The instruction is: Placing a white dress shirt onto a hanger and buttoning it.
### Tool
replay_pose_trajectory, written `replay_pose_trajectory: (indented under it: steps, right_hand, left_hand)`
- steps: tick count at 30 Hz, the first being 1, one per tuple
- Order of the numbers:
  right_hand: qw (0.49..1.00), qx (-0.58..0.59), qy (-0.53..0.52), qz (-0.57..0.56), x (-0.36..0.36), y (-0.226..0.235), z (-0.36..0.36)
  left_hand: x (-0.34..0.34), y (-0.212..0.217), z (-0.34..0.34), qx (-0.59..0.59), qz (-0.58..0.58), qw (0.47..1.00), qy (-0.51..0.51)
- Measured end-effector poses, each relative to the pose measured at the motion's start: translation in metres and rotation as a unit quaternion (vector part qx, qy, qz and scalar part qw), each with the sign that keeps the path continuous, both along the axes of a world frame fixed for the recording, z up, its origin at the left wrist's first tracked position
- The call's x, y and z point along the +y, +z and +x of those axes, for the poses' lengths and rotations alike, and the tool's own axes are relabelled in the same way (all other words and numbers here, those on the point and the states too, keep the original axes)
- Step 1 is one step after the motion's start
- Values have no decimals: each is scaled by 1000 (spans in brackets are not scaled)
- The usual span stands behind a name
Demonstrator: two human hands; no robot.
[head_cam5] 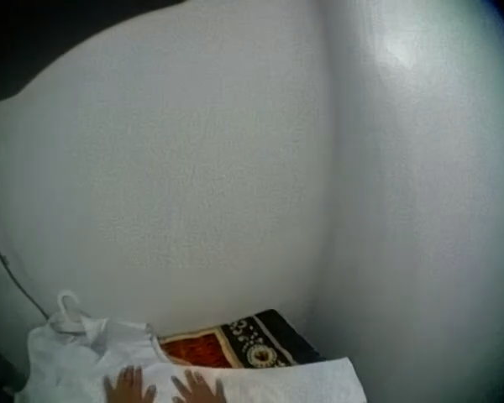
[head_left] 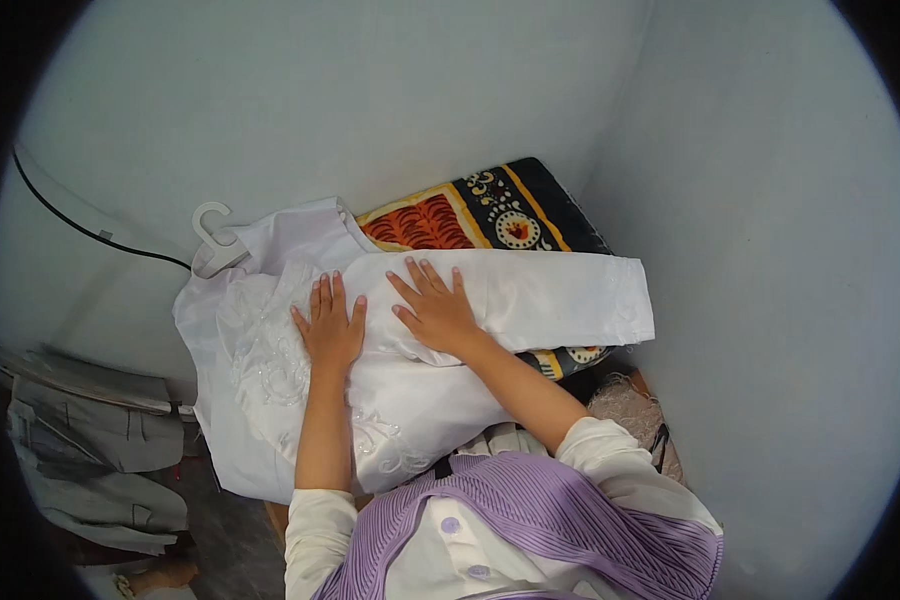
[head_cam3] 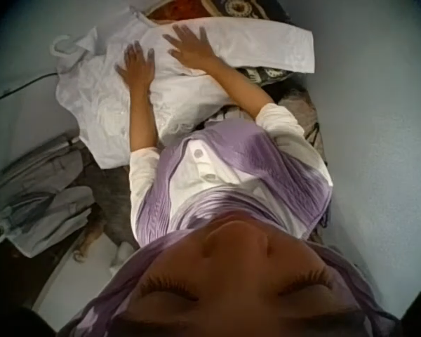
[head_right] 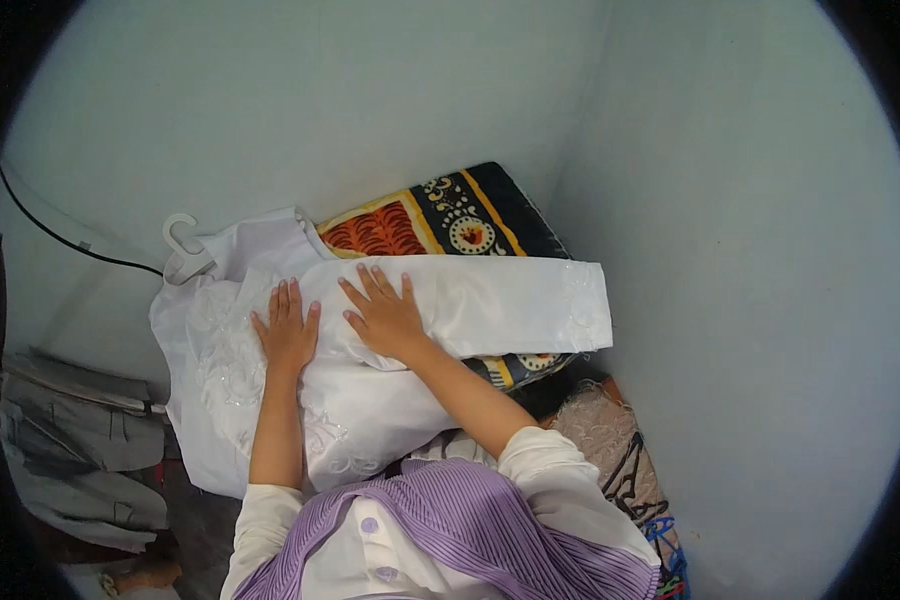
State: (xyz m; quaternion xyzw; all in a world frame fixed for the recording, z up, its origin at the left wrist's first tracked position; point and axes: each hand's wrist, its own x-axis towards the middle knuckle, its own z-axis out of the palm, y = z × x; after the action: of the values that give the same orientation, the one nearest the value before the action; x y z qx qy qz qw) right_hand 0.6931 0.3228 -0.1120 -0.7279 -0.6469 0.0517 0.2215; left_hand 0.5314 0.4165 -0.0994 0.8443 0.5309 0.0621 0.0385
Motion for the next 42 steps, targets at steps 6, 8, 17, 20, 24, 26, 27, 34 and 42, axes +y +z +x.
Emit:
replay_pose_trajectory:
  steps: [6, 8, 17, 20, 24, 26, 27, 34, 42]
  right_hand:
    - [971, -128, -164, -119, -82, 8, 105]
    - [924, -138, -323, -151, -105, 12, 158]
    - [989, -108, 98, -13, -62, 29, 61]
    - [964, -72, 233, -108, -62, 10, 75]
    - [962, -226, -127, -87, -50, 45, 136]
    - [986, -48, -154, 47, -26, 66, 114]
    - [993, -66, -76, 67, -19, 70, 93]
    - [943, -179, 271, -76, -4, 22, 72]
    - [978, -53, 194, 56, 26, 39, 20]
  left_hand:
    - [1, 4, -13, 8, -16, 1000, 3]
    - [0, 4, -10, -1, -11, 1000, -7]
    - [1, 3, -4, -6, -22, 1000, 4]
    - [7, -11, -5, -31, 63, 997, 31]
    - [9, -14, -4, -72, 57, 996, 9]
    - [9, -11, -7, -81, 50, 995, 16]
    - [9, -11, -9, -87, 41, 995, 13]
    - [12, -15, -10, -139, 64, 986, 63]
    - [7, -14, -10, -115, 71, 989, 59]
